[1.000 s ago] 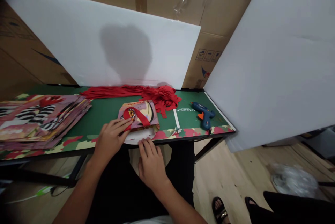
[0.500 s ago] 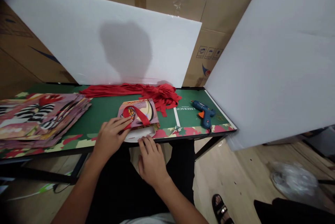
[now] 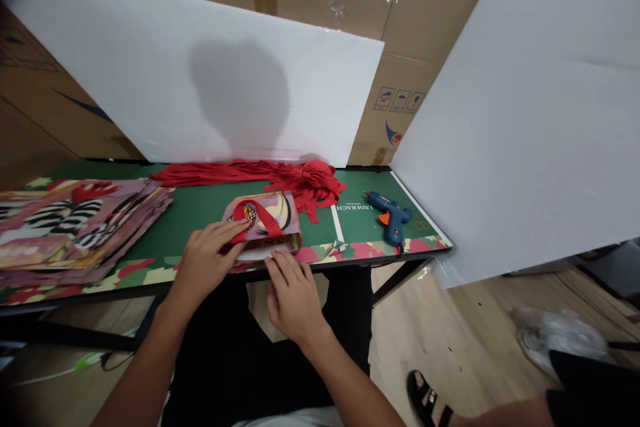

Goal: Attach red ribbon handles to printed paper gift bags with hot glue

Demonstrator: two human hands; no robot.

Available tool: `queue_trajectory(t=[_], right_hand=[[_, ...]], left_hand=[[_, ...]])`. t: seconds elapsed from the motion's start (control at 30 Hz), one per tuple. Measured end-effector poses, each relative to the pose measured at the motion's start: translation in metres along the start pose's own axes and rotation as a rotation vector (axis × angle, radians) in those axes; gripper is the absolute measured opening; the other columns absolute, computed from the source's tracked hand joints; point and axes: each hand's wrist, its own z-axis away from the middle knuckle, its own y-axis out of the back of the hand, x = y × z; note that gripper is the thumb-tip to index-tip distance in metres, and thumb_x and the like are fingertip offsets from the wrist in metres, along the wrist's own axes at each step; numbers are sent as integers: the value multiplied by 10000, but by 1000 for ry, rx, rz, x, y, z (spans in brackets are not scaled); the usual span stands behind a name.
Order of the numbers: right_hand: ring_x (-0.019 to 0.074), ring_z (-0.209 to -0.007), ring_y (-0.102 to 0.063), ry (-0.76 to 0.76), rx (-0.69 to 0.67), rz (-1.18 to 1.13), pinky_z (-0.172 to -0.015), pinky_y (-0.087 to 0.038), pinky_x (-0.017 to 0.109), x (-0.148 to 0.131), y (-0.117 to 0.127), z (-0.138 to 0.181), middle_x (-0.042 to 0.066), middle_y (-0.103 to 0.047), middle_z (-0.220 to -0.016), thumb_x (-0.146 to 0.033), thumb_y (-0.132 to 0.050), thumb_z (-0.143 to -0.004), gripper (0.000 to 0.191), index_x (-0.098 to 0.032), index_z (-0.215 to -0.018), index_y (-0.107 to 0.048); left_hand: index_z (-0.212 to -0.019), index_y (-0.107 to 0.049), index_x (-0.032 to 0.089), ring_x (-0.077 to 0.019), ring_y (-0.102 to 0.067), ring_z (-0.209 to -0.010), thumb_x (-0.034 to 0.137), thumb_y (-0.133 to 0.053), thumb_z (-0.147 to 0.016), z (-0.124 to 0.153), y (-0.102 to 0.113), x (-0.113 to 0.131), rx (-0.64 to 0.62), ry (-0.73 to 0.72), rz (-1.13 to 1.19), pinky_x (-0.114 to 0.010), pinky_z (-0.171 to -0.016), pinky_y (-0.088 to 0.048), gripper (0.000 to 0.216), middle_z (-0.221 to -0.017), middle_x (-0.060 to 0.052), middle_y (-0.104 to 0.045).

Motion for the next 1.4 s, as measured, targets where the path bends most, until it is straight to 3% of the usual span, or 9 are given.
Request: queue_trajectory(t=[0.2, 0.3, 0.5, 0.67, 0.77, 0.97, 1.1, 1.27, 1.4], right_hand=[[253, -1293, -664, 47, 197, -93, -1082, -543, 422, 14, 12, 8, 118, -734, -1385, -82, -546, -1003, 498, -194, -1481, -629], [249, -1197, -701, 54, 243, -129, -1040, -577, 435, 23, 17, 10, 103, -758, -1287, -52, -548, -1003, 477, -224, -1436, -648], [251, -1083, -743, 75, 361, -201, -939, -614, 434, 32, 29, -7, 97, -772, -1169, -15, -577, -1003, 442, -270, -1345, -693], [253, -989, -751, 107, 370, -311, -868, -618, 410, 48, 58, -77, 96, -788, -1083, -104, -610, -1030, 283, -261, -1215, -754], [227, -912, -745, -26, 125, -436, -869, -610, 377, 72, 58, -151, 87, -800, -1051, -311, -597, -1087, 206, -224, -1091, -783], [214, -970, -761, -194, -472, -544, -897, -600, 337, 124, -11, -297, 123, -824, -1127, -232, -603, -1025, 250, -138, -1157, -794], [203, -945, -772, -168, -521, -513, -897, -600, 317, 121, -78, -347, 150, -827, -1138, -210, -575, -1059, 296, -68, -1222, -778], [208, -1188, -745, -25, -540, -437, -1069, -534, 299, 76, -161, -373, 130, -790, -1332, -167, -623, -1067, 307, -94, -1327, -768], [230, -1325, -689, 47, -555, -331, -1166, -475, 330, 43, -210, -387, 135, -730, -1458, -179, -697, -1053, 321, -149, -1365, -764]], left_hand=[[-1584, -541, 227, -331, -636, -1412, 253, -685, -1035, 30, 13, 18, 105, -117, 43, -484, -1150, -510, 568, -1549, -185, -641], [-1490, -613, 219, -296, -683, -1297, 70, -737, -945, 51, 17, 36, 314, -158, 6, -433, -1135, -527, 578, -1354, -168, -704], [-1480, -617, 100, -304, -706, -1242, 28, -517, -997, 63, -6, 41, 79, -269, -163, -443, -1129, -488, 498, -1364, -166, -748], [-1306, -717, 139, -280, -745, -1018, 20, -511, -969, 56, -16, 22, -8, -249, -181, -443, -987, -543, 413, -1160, -122, -798], [-1214, -730, 175, -248, -746, -949, -12, -495, -944, 50, -1, 15, -36, -289, -72, -403, -939, -569, 403, -1078, -93, -799], [-1221, -721, 297, -206, -796, -1018, 65, -602, -974, 51, 66, -7, -57, -148, 186, -327, -1059, -579, 359, -1121, -35, -831], [-1163, -770, 371, -252, -811, -946, 247, -767, -925, 74, 94, -35, 69, 245, 463, -326, -867, -669, 269, -1040, -35, -834], [-911, -748, 303, -229, -708, -645, 399, -935, -779, 92, 96, -57, 179, 797, 882, -303, -587, -625, 249, -737, -28, -729], [-954, -714, 288, -240, -752, -782, 512, -992, -702, 103, 88, -59, 419, 1103, 1110, -330, -691, -666, 437, -862, -25, -761]])
